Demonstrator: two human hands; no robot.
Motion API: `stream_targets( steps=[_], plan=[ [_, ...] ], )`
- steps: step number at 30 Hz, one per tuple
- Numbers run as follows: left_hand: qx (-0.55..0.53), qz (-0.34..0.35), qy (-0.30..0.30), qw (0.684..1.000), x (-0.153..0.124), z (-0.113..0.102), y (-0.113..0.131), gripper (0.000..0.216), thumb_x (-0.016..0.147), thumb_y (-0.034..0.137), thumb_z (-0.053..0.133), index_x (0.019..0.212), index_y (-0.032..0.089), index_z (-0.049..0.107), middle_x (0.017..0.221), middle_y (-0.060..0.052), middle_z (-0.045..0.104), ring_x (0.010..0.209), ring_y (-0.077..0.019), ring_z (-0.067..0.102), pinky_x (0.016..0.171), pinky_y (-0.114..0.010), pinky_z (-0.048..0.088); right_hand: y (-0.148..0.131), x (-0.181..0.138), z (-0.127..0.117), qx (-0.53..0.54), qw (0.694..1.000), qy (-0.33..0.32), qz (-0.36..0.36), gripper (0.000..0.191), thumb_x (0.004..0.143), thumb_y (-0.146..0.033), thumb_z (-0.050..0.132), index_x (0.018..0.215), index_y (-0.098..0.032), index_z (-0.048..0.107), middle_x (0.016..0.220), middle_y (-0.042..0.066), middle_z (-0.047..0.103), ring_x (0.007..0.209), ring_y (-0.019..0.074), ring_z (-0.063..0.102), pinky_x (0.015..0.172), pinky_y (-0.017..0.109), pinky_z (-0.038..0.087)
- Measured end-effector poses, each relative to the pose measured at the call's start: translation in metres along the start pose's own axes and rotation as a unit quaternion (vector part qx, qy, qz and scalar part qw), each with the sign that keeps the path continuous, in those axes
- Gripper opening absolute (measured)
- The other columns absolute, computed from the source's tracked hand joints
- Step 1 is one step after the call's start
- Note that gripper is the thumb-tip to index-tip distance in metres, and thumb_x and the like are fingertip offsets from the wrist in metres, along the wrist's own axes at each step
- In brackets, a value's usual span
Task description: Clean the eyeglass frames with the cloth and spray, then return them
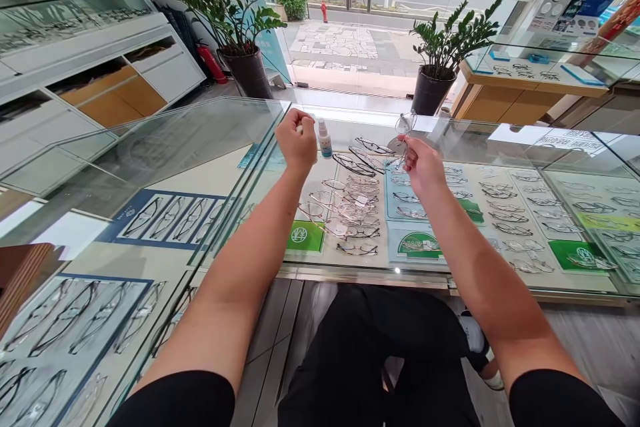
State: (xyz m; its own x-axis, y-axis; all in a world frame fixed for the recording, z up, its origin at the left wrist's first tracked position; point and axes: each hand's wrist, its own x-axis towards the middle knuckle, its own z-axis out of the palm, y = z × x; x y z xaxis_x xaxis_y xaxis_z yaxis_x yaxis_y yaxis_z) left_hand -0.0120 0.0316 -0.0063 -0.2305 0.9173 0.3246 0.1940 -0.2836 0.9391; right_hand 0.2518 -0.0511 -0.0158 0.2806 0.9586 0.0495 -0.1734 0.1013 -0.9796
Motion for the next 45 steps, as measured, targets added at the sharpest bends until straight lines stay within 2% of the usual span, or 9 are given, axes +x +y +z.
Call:
stream_targets(
  steps=[2,4,9,12,17,24,33,40,45],
  plan=[
    [0.017,0.084,0.016,0.996,-0.009,0.005,0.005,0.016,0.092,0.02,0.066,0.077,0.023,0.061,0.075,-0.003,0.056,0.076,-0.0191,0.05,0.068,-0.034,0.034,-0.002,-0.004,0.003,-0.01,1.0,-0.024,0.005,0.038,0.081,-0.062,0.087,0.099,-0.029,0.086,0.066,-0.004,0.043,0.062,0.0146,0.036,0.06,0.037,0.033],
    [0.036,0.13,-0.042,0.99,-0.02,0.011,0.013,0.015,0.092,0.021,0.066,0.078,0.023,0.067,0.07,-0.002,0.055,0.07,-0.0179,0.047,0.068,-0.034,0.033,-0.004,-0.009,0.008,-0.025,0.999,-0.047,0.006,0.039,0.079,-0.063,0.089,0.1,-0.029,0.087,0.072,-0.001,0.056,0.064,0.0146,0.039,0.062,0.037,0.036],
    [0.066,0.105,-0.287,0.95,-0.048,0.015,0.04,0.02,0.094,0.042,0.078,0.091,0.022,0.078,0.066,0.0,0.059,0.061,-0.015,0.044,0.063,-0.032,0.03,-0.001,-0.016,0.018,-0.029,0.997,-0.069,-0.01,0.038,0.079,-0.061,0.09,0.1,-0.03,0.088,0.109,0.002,0.081,0.072,0.0146,0.045,0.066,0.036,0.045],
    [0.094,0.093,-0.35,0.927,-0.059,0.014,0.05,0.037,0.086,0.051,0.09,0.108,0.023,0.08,0.063,0.002,0.059,0.057,-0.0151,0.046,0.062,-0.032,0.031,0.002,-0.016,0.02,-0.023,0.998,-0.063,-0.016,0.038,0.08,-0.063,0.088,0.102,-0.032,0.088,0.116,0.002,0.082,0.073,0.0154,0.046,0.067,0.037,0.046],
    [0.148,0.114,-0.333,0.924,-0.066,0.019,0.052,0.046,0.077,0.052,0.097,0.105,0.023,0.076,0.066,0.001,0.062,0.062,-0.0173,0.052,0.066,-0.032,0.033,0.005,-0.015,0.021,-0.007,0.998,-0.049,-0.025,0.038,0.079,-0.064,0.09,0.101,-0.033,0.087,0.117,0.002,0.081,0.073,0.0154,0.045,0.068,0.037,0.045],
    [0.152,0.133,-0.329,0.922,-0.063,0.022,0.046,0.037,0.086,0.047,0.089,0.109,0.02,0.077,0.106,-0.007,0.081,0.07,-0.0141,0.059,0.071,-0.031,0.042,0.005,-0.018,0.024,-0.032,0.998,-0.047,-0.023,0.045,0.08,-0.067,0.087,0.107,-0.032,0.087,0.107,0.003,0.078,0.076,0.0164,0.05,0.07,0.038,0.046],
    [0.093,0.089,-0.358,0.925,-0.042,0.013,0.028,0.039,0.084,0.042,0.088,0.116,0.021,0.08,0.11,-0.009,0.081,0.083,-0.0162,0.067,0.076,-0.032,0.053,-0.006,-0.004,0.006,-0.072,0.99,0.065,-0.103,0.031,0.092,-0.056,0.082,0.102,-0.026,0.08,0.083,0.001,0.065,0.08,0.0164,0.057,0.07,0.032,0.05],
    [0.097,0.105,-0.403,0.904,-0.025,0.002,0.024,0.039,0.081,0.044,0.084,0.114,0.022,0.082,0.115,-0.01,0.081,0.107,-0.025,0.073,0.097,-0.043,0.06,-0.007,0.002,0.002,-0.103,0.986,0.042,-0.123,0.025,0.092,-0.047,0.083,0.093,-0.023,0.074,0.081,-0.001,0.062,0.076,0.0138,0.055,0.071,0.029,0.05],
    [0.104,0.092,-0.413,0.9,-0.01,-0.009,0.014,0.044,0.079,0.042,0.083,0.119,0.024,0.084,0.109,-0.008,0.08,0.096,-0.0238,0.073,0.092,-0.043,0.06,-0.01,0.0,0.001,-0.125,0.982,0.006,-0.143,0.012,0.091,-0.035,0.076,0.092,-0.023,0.074,0.081,-0.001,0.061,0.074,0.0139,0.053,0.069,0.03,0.046]
  ],
)
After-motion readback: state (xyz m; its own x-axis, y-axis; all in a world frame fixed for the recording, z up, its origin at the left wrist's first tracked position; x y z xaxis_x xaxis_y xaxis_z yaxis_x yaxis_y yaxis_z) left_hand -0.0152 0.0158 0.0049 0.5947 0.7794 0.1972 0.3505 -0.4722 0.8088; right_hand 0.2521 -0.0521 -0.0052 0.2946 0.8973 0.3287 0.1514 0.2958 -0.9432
